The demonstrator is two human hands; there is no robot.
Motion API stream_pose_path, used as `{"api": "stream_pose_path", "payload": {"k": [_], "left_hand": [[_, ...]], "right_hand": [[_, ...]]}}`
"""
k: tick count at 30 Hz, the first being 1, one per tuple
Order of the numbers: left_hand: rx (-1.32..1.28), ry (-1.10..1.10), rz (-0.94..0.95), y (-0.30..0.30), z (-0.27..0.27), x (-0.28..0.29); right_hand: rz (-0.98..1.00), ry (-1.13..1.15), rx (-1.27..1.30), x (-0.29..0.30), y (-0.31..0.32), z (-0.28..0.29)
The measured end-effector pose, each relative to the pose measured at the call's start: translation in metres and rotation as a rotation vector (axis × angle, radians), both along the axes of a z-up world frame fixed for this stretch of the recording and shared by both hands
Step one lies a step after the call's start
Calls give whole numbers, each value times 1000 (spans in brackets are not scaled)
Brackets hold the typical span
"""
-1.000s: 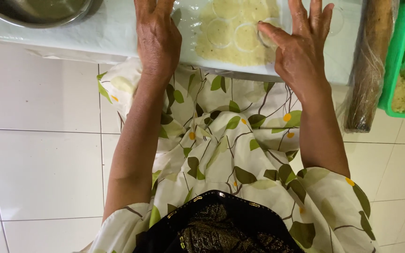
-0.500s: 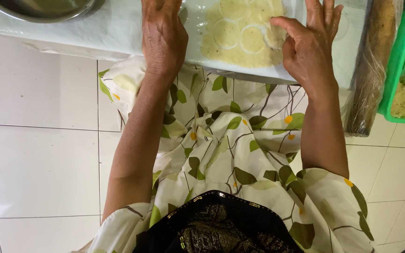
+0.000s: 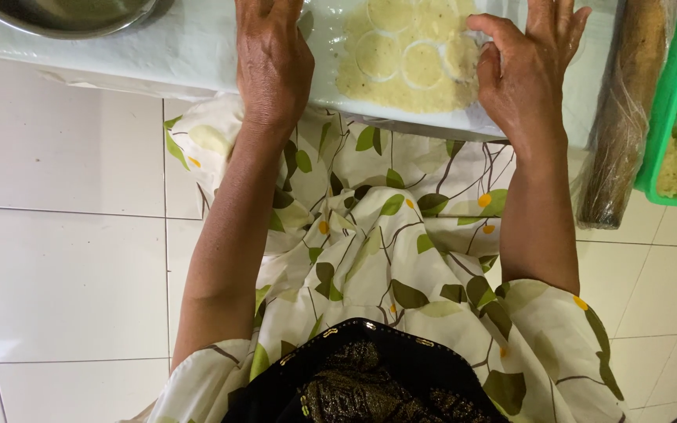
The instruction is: The person is rolling out dough and using a circular mold to cut it into small circles.
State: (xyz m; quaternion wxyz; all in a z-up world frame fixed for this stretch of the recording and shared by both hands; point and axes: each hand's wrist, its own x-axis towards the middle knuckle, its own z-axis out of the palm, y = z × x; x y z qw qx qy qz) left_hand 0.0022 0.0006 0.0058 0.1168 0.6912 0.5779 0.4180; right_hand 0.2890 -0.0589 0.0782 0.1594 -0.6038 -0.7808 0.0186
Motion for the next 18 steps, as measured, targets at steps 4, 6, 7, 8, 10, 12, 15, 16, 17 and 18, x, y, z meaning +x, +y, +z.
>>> {"api": "stream_pose_path", "payload": {"k": [4, 6, 7, 8, 10, 12, 15, 16, 17, 18], "left_hand": [[-12, -27, -25, -2, 5, -1], [-17, -28, -28, -3, 5, -1], [-11, -27, -25, -2, 4, -1], [-5, -25, -22, -2, 4, -1], [0, -39, -25, -2, 3, -1], [6, -54, -29, -1, 2, 0], [8, 10, -19, 1, -1, 0], [14, 13, -19, 1, -1, 0], [21, 17, -19, 1, -1, 0], [22, 18, -19, 1, 0, 0]], "right_hand": [[18, 17, 5, -10, 1, 3], [19, 20, -6, -11, 0, 2], [20, -12, 9, -11, -1, -1], [22, -44, 24, -11, -1, -4], [22, -49, 23, -11, -2, -6], [21, -57, 22, -7, -3, -10], [0, -69, 20, -1, -3, -18], [-25, -62, 1, -1, -2, -18], [-50, -55, -17, -2, -1, -17], [-50, -54, -16, -2, 1, -17]]}}
